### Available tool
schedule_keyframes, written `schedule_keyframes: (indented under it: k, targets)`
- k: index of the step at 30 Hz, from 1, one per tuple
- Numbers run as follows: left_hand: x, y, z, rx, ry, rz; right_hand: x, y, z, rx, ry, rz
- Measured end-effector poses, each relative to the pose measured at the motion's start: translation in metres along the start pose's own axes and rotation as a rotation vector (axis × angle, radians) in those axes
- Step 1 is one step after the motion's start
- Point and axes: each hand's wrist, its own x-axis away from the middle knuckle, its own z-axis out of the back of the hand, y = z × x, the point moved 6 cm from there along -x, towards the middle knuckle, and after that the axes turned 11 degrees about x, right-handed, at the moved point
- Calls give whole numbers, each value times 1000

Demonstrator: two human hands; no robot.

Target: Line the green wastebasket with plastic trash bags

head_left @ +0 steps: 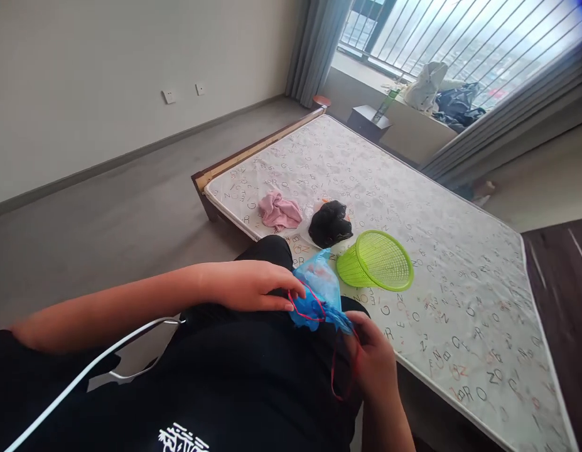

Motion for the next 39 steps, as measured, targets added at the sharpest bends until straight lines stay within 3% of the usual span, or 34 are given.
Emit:
schedule_keyframes:
  k: [2, 5, 11, 13, 18, 26, 29, 31, 36, 37, 39]
  targets:
    - [-22, 17, -13, 58, -19, -135, -4, -10, 0, -37, -18, 13]
    - [-55, 27, -36, 127, -33, -287, -6, -11, 10, -214, 68, -47]
    - [-94, -9, -70, 88, 165, -320, 7, 4, 13, -552, 43, -235]
    - [-95, -16, -78, 78, 202, -351, 11, 5, 9, -618, 11, -244]
    - [-93, -14, -91, 63, 87, -382, 17, 4, 10, -536, -45, -163]
    - [-72, 4, -50, -9, 207, -427, 21, 27, 35, -62, -79, -47]
    - [-60, 16, -44, -8, 166, -460, 20, 34, 45, -99, 49, -51]
    - [-54, 15, -50, 14, 63, -446, 20, 39, 50, -207, 177, -72]
    - [-51, -16, -83, -104, -296, -172, 25, 47, 50, -431, 376, -99]
    - [-51, -19, -84, -181, -286, -141, 26, 46, 48, -454, 380, -95]
    - [-54, -12, -79, -344, -129, -152, 27, 42, 43, -481, 368, -69]
